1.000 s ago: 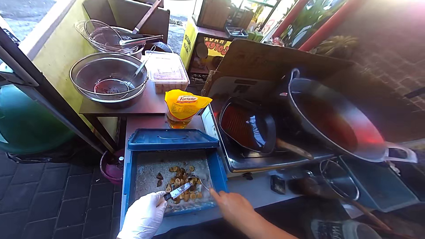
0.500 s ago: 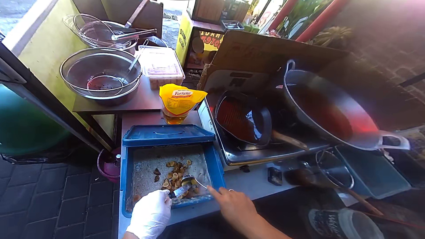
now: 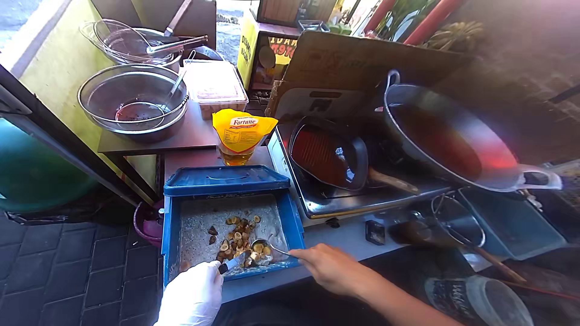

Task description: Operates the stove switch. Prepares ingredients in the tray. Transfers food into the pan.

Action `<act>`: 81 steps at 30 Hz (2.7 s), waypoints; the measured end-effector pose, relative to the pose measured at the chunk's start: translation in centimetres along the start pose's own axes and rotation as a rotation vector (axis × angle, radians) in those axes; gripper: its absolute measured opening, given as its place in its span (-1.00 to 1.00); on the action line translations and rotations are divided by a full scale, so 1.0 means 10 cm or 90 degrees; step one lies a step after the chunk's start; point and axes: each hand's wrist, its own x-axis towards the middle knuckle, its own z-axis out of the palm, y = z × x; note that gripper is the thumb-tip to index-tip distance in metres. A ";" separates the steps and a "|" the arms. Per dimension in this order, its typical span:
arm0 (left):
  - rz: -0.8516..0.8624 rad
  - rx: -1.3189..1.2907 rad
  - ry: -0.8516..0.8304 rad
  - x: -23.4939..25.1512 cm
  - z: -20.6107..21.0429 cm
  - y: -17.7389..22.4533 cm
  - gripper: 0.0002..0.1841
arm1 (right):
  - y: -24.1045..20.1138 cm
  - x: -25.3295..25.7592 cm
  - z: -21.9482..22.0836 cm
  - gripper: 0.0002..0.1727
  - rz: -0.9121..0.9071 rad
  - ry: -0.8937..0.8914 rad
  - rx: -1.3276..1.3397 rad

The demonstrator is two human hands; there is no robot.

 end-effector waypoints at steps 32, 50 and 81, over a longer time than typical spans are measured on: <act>-0.018 0.098 0.074 -0.20 0.00 0.33 -0.67 | -0.25 0.30 0.06 -0.58 0.075 -0.022 0.107; 0.028 0.033 0.171 -0.10 0.14 0.26 -0.66 | -0.17 -0.10 0.45 -0.44 0.054 0.200 -0.086; 0.002 0.007 0.143 -0.38 0.05 0.28 -0.63 | 0.22 0.18 0.02 -0.55 -0.038 0.002 0.155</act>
